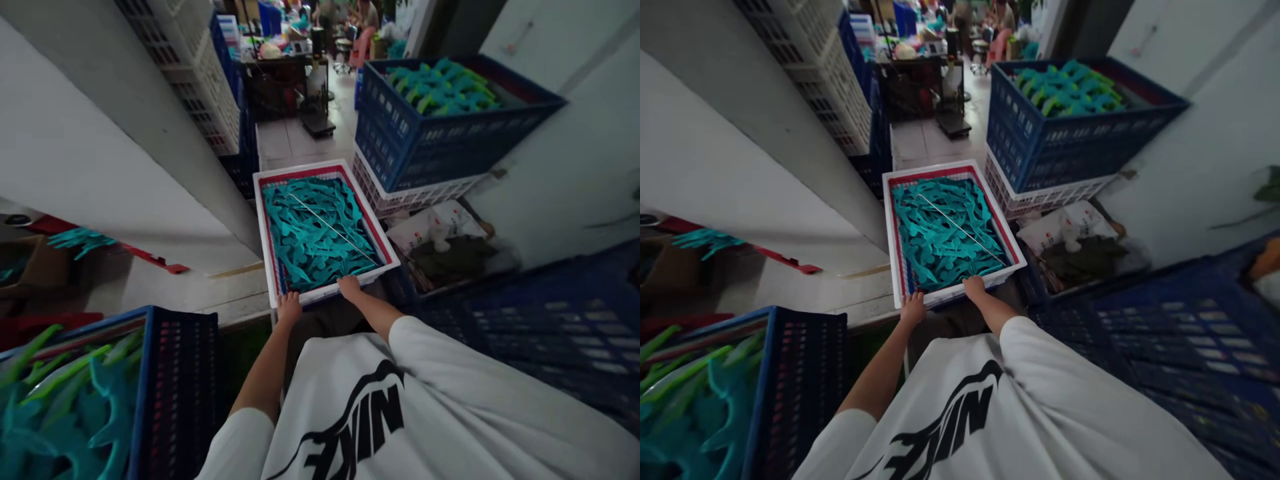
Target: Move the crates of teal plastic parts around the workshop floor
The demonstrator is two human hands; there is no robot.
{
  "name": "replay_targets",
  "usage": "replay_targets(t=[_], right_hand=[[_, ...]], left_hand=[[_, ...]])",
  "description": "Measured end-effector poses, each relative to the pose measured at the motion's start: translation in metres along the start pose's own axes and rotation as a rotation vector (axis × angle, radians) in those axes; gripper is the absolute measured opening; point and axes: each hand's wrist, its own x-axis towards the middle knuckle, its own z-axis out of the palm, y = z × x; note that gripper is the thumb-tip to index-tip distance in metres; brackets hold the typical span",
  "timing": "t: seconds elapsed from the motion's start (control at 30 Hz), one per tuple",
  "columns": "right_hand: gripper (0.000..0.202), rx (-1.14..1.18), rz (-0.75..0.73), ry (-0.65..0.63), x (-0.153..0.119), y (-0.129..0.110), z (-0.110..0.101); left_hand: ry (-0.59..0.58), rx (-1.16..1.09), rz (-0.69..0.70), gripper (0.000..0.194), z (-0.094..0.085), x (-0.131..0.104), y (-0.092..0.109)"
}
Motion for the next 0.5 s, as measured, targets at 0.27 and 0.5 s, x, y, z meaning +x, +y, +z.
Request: replay_targets(t=[0.27,0.5], right_hand=[[0.044,0.135,-0.077,0.072,-0.08,0.028,0.052],[0.045,0.223,-0.066,0.111,-0.154,0.056,0.096]], left_hand=[[-0.181,0.045,-0.17,0.053,0.009,-0.077,0.062],[-0.266,0.1,-0.146,0.059,0.04,-0.152,0.111]])
